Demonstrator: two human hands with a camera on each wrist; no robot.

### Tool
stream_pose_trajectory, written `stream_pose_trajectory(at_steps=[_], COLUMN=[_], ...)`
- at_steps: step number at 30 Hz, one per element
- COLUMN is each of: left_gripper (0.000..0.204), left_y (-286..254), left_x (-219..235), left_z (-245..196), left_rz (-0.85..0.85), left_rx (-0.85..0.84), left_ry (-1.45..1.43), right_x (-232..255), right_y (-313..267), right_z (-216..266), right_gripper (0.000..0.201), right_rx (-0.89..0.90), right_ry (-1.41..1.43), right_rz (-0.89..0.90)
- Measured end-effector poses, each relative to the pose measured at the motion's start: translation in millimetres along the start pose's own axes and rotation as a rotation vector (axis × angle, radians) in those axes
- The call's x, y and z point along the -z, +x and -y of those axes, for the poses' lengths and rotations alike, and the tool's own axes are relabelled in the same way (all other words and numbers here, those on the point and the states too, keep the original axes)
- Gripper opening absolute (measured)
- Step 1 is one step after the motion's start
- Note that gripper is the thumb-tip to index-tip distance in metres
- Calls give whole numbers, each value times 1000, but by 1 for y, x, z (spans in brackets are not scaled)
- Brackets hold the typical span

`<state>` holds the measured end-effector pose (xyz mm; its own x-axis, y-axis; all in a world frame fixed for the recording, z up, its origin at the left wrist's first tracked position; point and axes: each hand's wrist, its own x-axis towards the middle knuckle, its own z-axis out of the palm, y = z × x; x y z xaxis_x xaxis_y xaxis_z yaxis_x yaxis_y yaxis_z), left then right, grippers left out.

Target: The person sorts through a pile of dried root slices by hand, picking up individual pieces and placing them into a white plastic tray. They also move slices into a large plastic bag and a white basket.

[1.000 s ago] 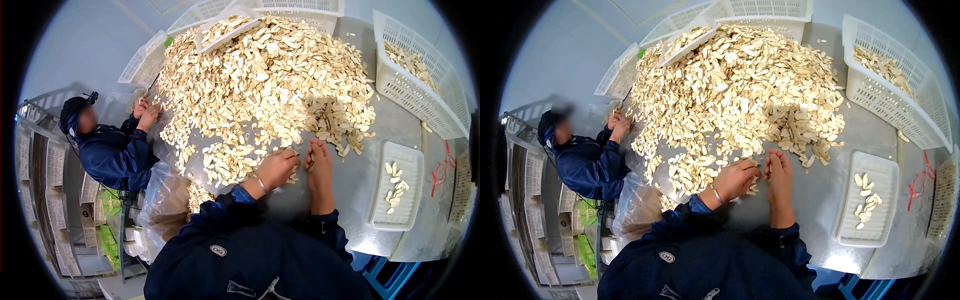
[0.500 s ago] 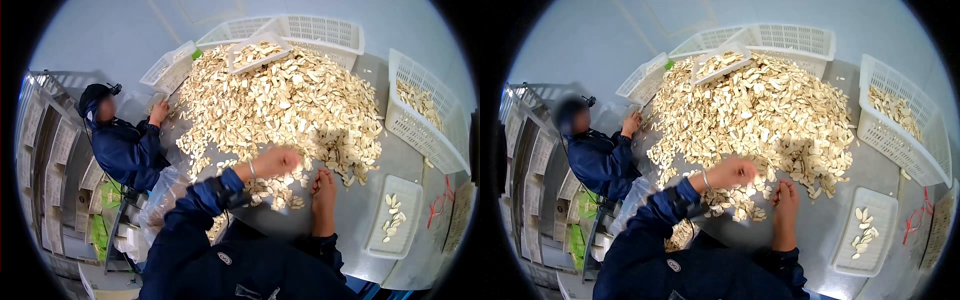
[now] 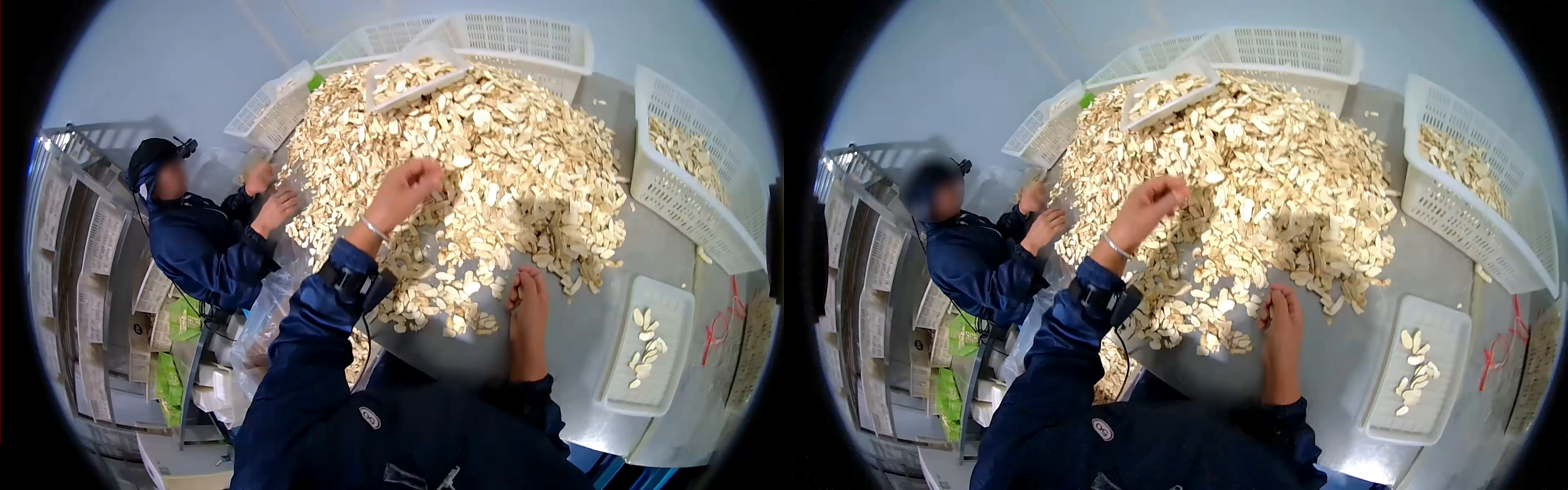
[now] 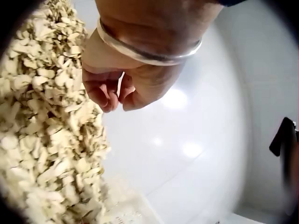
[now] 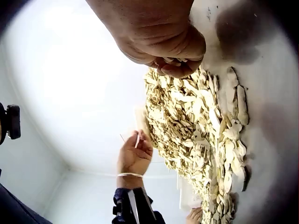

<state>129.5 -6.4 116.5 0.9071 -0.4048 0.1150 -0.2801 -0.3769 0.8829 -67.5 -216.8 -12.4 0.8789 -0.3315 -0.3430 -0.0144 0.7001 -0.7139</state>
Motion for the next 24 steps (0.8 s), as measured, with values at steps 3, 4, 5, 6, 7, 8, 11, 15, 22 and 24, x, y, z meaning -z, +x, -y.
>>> stream_pose_trajectory(at_steps=[3, 4, 5, 6, 7, 8, 11, 15, 22, 24], left_gripper=[23, 24, 20, 17, 14, 14, 15, 15, 18, 20], left_y=[-36, -48, -57, -62, -65, -70, -77, -78, -95, -99], left_x=[-29, -39, -49, -56, -63, -70, -85, -86, -77, -77], left_z=[51, 59, 64, 68, 71, 73, 74, 82, 106, 114], left_rz=[130, 112, 132, 141, 150, 85, -44, -3, 48, 67], left_rx=[-65, -118, -132, -203, -274, -273, -247, -163, 134, 193], left_ry=[105, 200, 188, 325, 462, 533, 688, 677, 51, -95], right_x=[4, 2, 1, 1, 0, 0, 2, 2, -1, -2], right_y=[6, 5, 5, 5, 5, 5, 7, 7, 5, 6], right_z=[-5, -5, -5, -4, -4, -4, -5, -5, -6, -6], right_gripper=[11, 11, 11, 11, 11, 11, 12, 12, 10, 10], right_rx=[12, 9, 6, 1, -4, -10, -9, -12, -34, -40], right_ry=[12, 8, 4, 4, 3, 2, 5, 7, -1, -4], right_rz=[26, 13, 2, -1, -4, -5, 10, 3, 9, 10])
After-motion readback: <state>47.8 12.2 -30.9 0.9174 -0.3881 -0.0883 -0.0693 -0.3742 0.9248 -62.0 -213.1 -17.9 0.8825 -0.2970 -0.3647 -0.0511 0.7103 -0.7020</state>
